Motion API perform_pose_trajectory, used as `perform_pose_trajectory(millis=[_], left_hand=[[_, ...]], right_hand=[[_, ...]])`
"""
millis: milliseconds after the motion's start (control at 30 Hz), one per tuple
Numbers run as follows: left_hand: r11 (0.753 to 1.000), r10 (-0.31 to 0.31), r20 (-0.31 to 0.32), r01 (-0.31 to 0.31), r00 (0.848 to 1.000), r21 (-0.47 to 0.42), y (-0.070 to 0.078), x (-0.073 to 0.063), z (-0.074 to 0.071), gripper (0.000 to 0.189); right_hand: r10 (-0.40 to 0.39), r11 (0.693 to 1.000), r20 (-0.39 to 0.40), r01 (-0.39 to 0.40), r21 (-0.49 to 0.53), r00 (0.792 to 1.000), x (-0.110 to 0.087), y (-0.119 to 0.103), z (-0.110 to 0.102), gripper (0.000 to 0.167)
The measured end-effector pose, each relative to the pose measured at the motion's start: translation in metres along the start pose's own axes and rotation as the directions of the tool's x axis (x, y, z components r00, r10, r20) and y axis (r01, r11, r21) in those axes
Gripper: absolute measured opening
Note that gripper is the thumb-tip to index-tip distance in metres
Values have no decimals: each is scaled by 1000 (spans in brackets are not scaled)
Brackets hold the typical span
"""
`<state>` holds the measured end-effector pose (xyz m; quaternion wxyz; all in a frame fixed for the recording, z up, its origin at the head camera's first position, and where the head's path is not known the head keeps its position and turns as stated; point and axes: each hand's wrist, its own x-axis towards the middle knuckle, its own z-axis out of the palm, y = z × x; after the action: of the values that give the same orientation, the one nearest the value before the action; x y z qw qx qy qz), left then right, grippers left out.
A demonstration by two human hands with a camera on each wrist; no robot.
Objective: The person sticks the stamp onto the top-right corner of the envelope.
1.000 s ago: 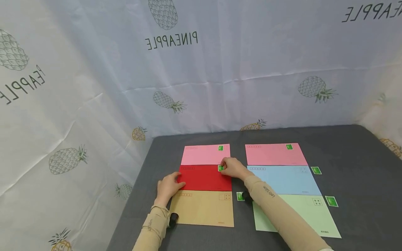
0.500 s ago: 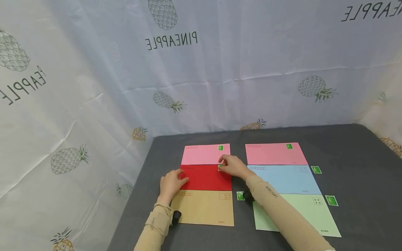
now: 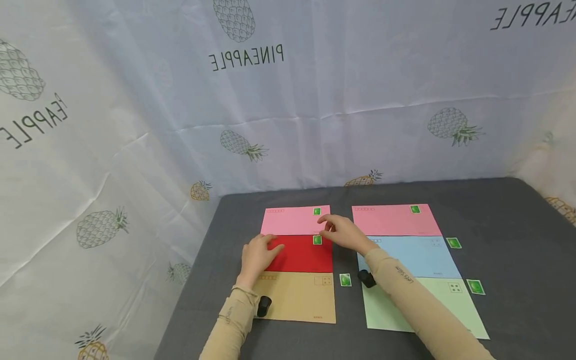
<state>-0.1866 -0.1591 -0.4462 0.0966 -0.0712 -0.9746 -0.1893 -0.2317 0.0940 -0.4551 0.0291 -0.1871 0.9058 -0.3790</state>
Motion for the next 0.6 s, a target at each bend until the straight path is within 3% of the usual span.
perform_pose_trajectory(millis=[333, 600], left_hand=[[996, 60, 7, -59, 998, -63, 33, 5, 8, 37], [988, 103, 65, -95, 993, -122, 61, 10, 17, 36]], right_hand=[[5, 999, -54, -8, -50, 999, -18, 15, -24, 33], [37, 996, -109, -45, -72, 993, -35, 32, -42, 32]])
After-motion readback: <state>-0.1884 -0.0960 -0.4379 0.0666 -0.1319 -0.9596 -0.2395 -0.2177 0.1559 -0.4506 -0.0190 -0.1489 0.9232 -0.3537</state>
